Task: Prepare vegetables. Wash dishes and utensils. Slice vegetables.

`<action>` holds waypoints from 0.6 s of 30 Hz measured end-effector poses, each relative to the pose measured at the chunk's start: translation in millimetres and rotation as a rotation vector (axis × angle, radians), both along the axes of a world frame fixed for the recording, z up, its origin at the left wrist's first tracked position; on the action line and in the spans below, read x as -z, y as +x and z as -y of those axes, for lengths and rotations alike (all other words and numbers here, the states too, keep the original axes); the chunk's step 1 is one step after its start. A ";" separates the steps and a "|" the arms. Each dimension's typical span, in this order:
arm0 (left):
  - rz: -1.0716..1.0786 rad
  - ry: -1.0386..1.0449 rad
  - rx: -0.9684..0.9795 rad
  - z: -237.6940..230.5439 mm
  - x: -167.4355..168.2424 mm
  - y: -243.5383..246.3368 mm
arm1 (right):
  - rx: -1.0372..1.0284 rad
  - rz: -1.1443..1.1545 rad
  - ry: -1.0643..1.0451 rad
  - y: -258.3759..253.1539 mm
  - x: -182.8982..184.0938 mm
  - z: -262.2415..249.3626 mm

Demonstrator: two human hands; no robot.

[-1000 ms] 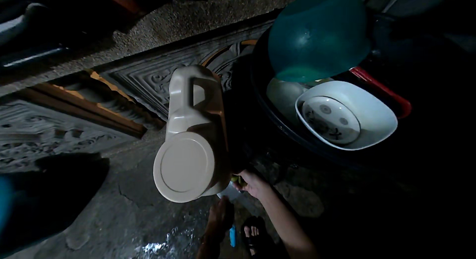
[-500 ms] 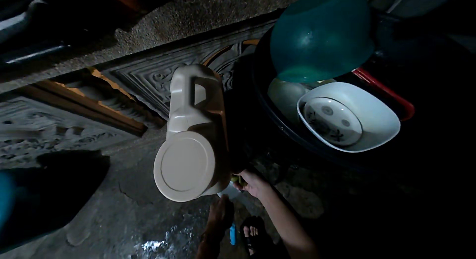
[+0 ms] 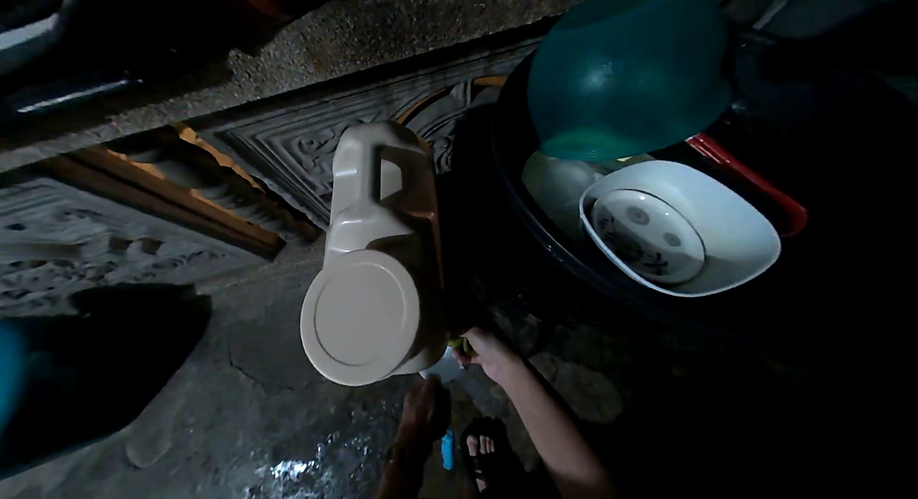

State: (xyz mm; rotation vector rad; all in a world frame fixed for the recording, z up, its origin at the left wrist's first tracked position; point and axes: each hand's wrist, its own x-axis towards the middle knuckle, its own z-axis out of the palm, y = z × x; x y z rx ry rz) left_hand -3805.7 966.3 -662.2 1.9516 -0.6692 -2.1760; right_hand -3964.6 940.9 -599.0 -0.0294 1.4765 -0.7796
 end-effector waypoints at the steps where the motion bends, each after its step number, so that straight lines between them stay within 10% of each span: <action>1: -0.003 0.003 0.002 0.1 -0.8 0.4 | -0.026 -0.061 -0.021 2.2 -6.2 -0.9; 9: 0.062 -0.043 0.136 -19.5 -21.2 13.8 | -0.047 -0.268 -0.233 21.1 -8.8 -51.2; 18: 0.098 -0.098 0.098 -68.6 -126.2 94.9 | -1.562 -0.565 -0.538 115.8 -86.7 -47.7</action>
